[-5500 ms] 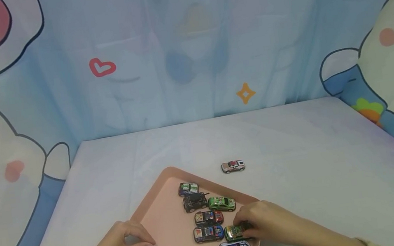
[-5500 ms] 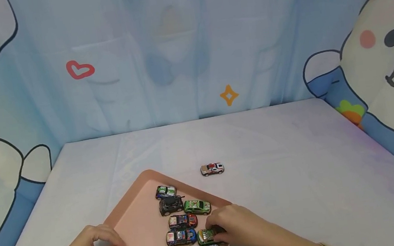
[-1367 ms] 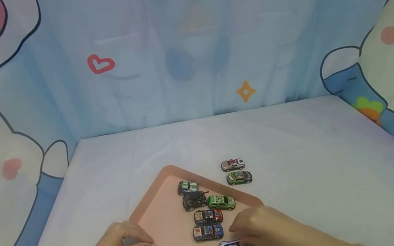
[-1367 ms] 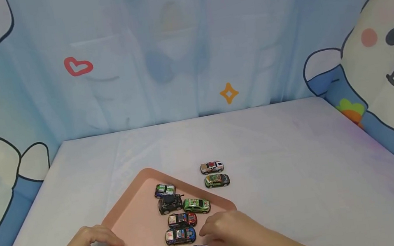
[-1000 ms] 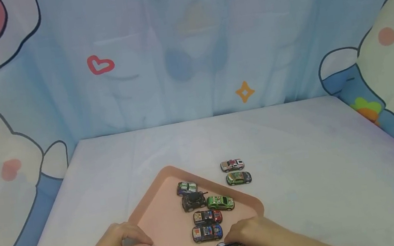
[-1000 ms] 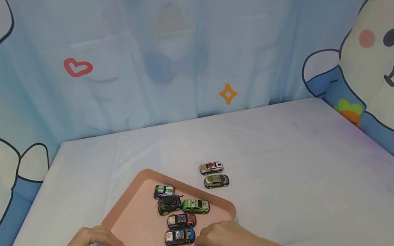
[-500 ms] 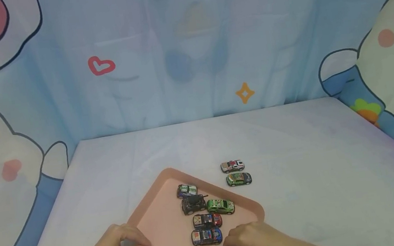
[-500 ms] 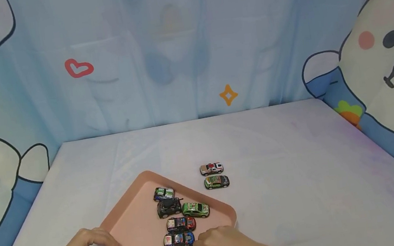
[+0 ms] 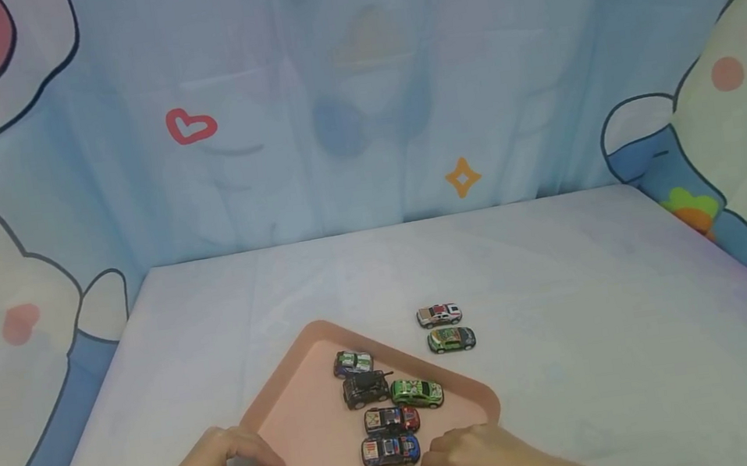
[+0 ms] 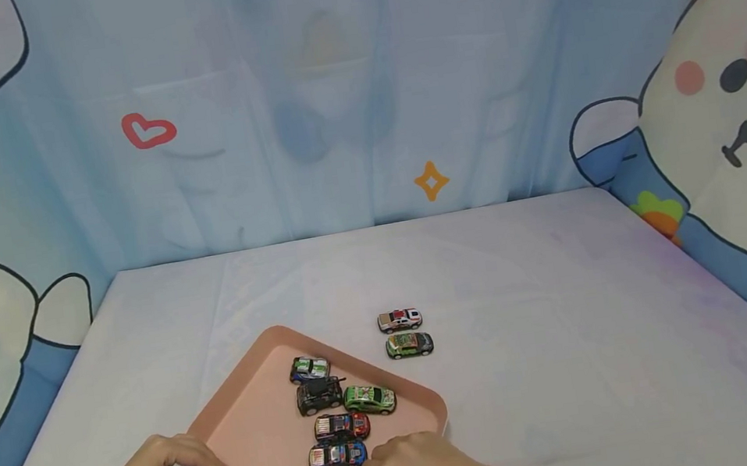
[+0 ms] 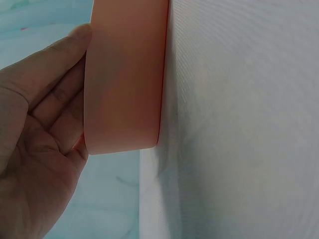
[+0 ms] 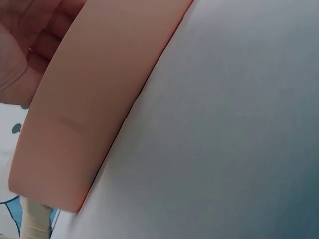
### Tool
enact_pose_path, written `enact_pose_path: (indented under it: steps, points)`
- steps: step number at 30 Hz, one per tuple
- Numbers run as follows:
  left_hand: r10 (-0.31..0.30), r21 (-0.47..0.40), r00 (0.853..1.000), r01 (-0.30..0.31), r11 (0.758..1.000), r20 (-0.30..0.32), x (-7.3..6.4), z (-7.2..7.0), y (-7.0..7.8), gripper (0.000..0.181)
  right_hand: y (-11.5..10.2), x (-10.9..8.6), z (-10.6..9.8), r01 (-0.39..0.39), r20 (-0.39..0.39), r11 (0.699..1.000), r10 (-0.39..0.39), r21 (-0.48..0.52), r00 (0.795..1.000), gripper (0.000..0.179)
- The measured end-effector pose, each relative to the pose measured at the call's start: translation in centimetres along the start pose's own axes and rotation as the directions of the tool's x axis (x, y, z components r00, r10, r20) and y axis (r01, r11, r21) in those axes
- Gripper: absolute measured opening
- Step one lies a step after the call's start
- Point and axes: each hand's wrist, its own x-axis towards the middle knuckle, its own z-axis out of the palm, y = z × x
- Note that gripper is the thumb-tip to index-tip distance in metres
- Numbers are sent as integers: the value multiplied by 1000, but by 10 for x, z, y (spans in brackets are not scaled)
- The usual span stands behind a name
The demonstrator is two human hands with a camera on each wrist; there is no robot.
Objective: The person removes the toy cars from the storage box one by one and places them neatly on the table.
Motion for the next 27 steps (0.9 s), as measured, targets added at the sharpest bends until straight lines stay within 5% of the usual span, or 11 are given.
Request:
enact_pose_path:
  steps: [9, 14, 18, 27]
  points:
    - [1, -11, 1000, -1, 1000, 11, 0, 0, -1, 8, -5, -1, -7, -76, -45, 997, 77, 23, 996, 17]
    - [3, -6, 1000, -3, 1000, 7, 1, 0, 0, 8, -2, -8, -22, -50, -166, 999, 49, -2, 985, 22]
    - [-10, -1, 1000, 10, 1000, 8, 0, 0, 1, 8, 6, -12, -35, -63, -286, 992, 30, -106, 958, 27]
    - [-85, 11, 996, 85, 996, 41, 0, -2, 3, 5, 41, -22, -60, -215, -421, 971, 152, -104, 894, 29]
